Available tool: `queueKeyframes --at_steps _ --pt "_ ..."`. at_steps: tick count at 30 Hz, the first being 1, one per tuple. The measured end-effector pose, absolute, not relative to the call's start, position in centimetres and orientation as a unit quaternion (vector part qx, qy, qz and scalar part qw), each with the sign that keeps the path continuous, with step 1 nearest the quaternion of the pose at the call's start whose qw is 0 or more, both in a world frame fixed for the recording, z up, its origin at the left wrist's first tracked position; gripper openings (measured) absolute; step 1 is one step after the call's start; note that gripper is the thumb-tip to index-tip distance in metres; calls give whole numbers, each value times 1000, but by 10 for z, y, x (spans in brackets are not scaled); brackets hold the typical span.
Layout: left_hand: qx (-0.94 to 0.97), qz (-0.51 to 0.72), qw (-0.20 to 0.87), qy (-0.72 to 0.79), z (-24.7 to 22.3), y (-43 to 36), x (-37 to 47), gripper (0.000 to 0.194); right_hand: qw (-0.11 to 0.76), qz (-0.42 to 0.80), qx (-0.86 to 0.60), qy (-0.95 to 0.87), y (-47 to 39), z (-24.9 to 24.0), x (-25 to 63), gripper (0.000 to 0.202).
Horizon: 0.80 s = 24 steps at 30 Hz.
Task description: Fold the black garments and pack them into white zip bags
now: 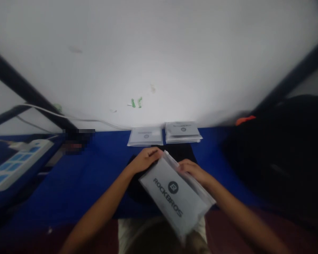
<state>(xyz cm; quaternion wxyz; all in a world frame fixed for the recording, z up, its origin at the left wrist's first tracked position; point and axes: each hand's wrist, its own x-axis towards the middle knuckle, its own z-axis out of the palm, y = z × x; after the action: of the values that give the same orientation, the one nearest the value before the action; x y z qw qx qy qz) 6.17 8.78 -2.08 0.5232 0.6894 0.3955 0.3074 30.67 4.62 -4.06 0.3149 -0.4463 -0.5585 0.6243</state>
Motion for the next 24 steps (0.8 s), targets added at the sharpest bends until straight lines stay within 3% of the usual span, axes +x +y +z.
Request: queueKeyframes --at_steps 4,11,16,21,24 --pt "720 266 490 413 -21 77 65 36 256 648 -389 -603 48 -30 286 31" --pt "750 246 461 405 -20 72 71 36 354 393 -401 -748 62 -24 266 34" --pt "696 322 445 462 -10 81 40 36 306 422 -380 -764 45 -16 280 34" --pt "581 390 509 500 -9 87 1 37 229 495 -393 -741 13 -10 299 36" --pt "566 390 534 493 -10 85 0 36 272 480 -412 -726 8 -12 296 26"
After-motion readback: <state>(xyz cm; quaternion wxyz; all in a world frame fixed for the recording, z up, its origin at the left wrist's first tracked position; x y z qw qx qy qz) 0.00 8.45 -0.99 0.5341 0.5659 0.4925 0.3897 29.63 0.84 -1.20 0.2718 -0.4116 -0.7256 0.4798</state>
